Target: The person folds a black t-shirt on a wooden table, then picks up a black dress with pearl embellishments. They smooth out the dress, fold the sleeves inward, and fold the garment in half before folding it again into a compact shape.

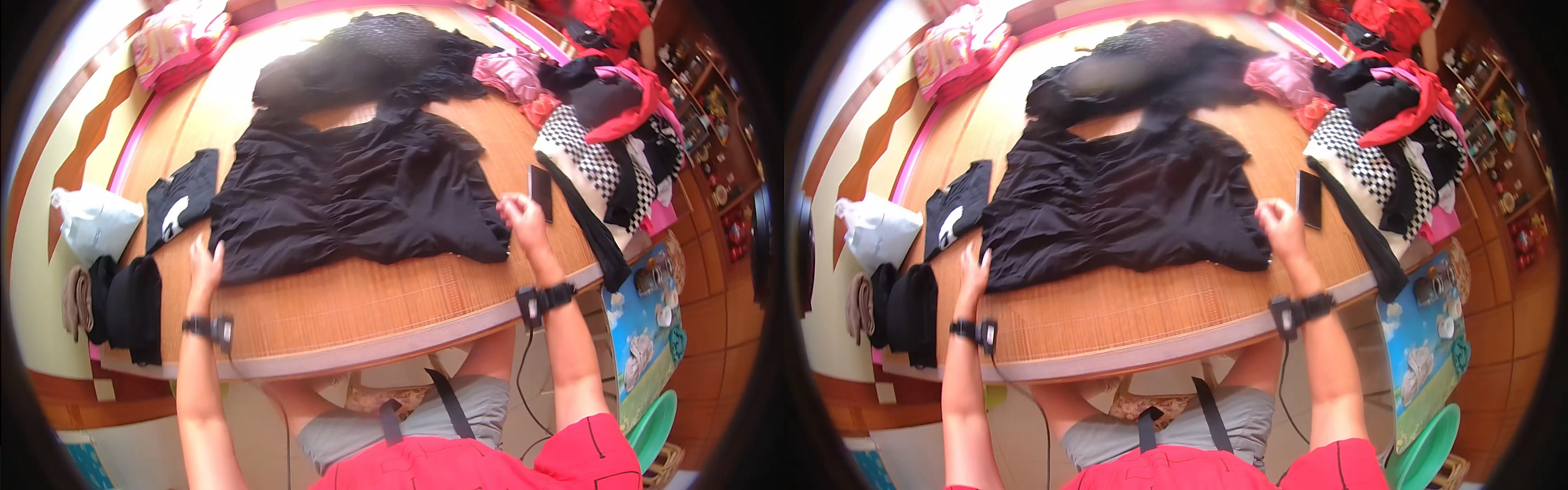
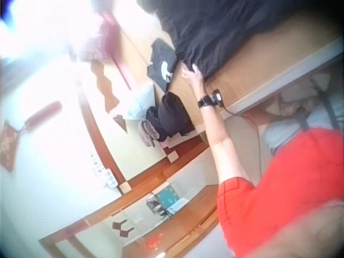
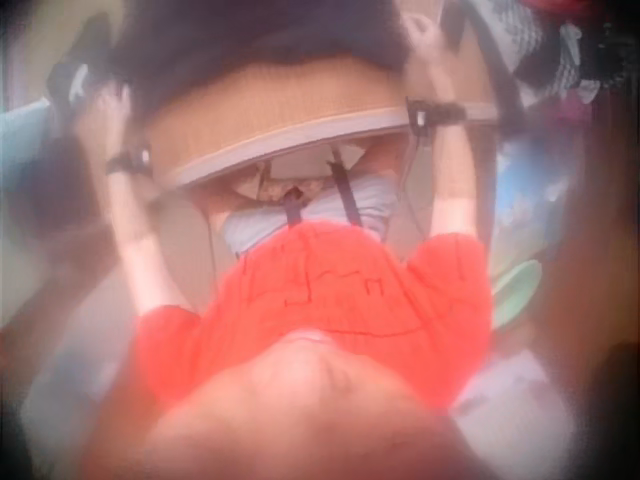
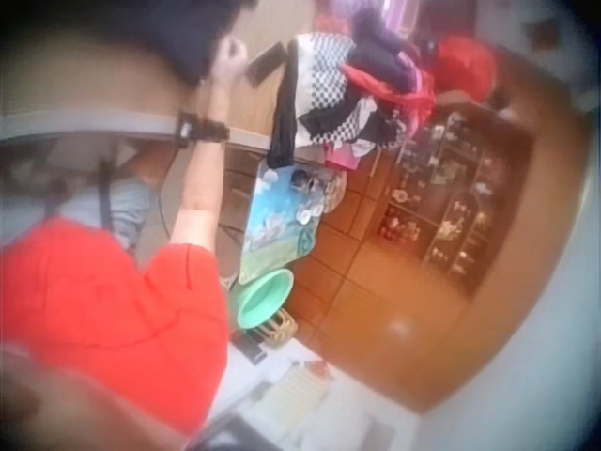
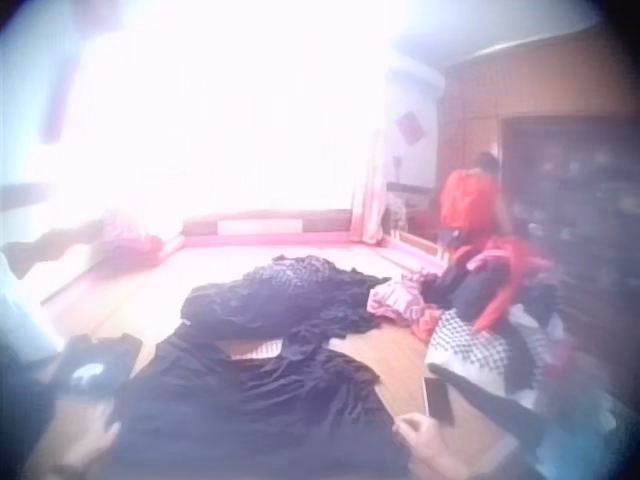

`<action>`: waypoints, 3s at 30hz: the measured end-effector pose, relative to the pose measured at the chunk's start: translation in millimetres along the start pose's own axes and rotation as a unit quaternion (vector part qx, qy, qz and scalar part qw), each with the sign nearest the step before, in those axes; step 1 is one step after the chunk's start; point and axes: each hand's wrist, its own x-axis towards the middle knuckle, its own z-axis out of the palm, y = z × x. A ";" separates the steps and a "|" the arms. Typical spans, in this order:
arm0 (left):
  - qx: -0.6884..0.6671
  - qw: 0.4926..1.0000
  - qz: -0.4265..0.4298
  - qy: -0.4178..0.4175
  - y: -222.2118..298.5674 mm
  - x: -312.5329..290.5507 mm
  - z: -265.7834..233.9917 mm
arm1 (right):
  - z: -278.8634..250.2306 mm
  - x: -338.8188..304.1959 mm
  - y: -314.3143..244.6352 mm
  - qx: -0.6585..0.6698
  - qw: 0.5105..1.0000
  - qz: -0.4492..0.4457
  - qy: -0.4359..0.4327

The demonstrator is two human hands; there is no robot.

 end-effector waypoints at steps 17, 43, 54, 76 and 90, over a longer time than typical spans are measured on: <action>0.104 0.994 -0.024 0.013 74.0 -46.2 -21.3 | -22.8 -91.8 35.8 -0.259 0.964 -0.063 -0.008; -0.178 0.754 0.405 -0.486 560.4 -75.1 24.1 | -47.8 -43.2 49.1 -0.256 0.954 -0.105 -0.111; -0.194 0.790 0.517 -0.265 572.6 -43.8 94.5 | -39.0 -46.8 50.2 -0.220 0.975 0.007 0.010; -0.251 0.794 0.517 -0.198 562.2 -65.4 148.3 | 11.0 -55.9 35.6 -0.238 0.943 -0.225 0.057; -0.113 0.958 0.193 -0.179 458.5 81.9 144.3 | 19.3 -63.6 50.7 -0.365 0.914 -0.179 -0.017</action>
